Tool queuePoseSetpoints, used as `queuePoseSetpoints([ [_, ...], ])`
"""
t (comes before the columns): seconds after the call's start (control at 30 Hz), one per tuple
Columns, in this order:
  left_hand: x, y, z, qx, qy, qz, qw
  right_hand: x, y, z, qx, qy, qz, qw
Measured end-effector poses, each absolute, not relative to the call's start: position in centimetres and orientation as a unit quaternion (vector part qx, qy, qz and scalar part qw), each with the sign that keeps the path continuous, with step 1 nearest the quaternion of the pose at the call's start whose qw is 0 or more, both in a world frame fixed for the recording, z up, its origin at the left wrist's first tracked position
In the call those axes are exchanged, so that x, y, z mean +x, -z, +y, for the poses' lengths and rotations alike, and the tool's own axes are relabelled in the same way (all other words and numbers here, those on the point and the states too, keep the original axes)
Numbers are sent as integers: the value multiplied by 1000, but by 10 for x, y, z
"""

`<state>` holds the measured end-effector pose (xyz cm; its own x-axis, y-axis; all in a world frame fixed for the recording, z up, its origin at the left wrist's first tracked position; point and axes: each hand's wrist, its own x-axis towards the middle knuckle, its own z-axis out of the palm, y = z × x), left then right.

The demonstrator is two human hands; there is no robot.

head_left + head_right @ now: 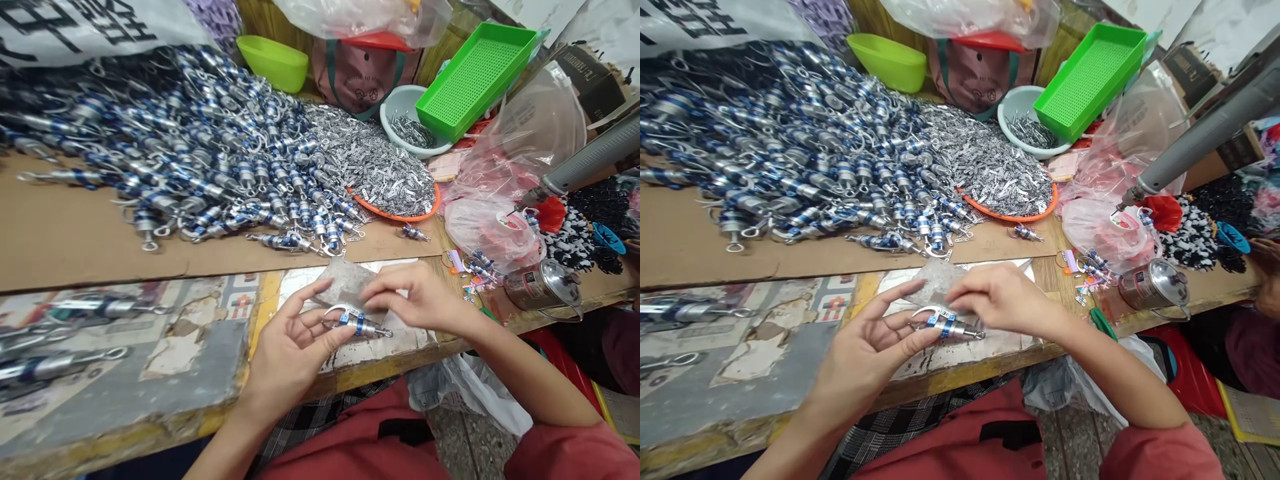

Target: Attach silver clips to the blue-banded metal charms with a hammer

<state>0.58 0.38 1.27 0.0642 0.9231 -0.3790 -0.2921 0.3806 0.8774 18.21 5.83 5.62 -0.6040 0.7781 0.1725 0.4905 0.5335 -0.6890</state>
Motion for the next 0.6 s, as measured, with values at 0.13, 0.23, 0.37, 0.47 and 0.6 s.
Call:
queuePoseSetpoints([
  [0.13, 5, -11, 4, 308, -465, 493, 668, 171, -52, 50, -336, -247, -870, 265],
  [0.23, 4, -9, 5, 314, -460, 486, 674, 170, -44, 47, -293, -172, -888, 311],
  [0.37, 4, -9, 4, 310, -469, 481, 673, 173, -38, 40, -230, -108, -913, 319],
  [0.47, 4, -8, 4, 314, -471, 481, 670, 174, -35, 35, -220, -122, -908, 337],
  [0.6, 4, -7, 4, 312, -474, 468, 677, 175, -35, 31, -235, -130, -905, 329],
])
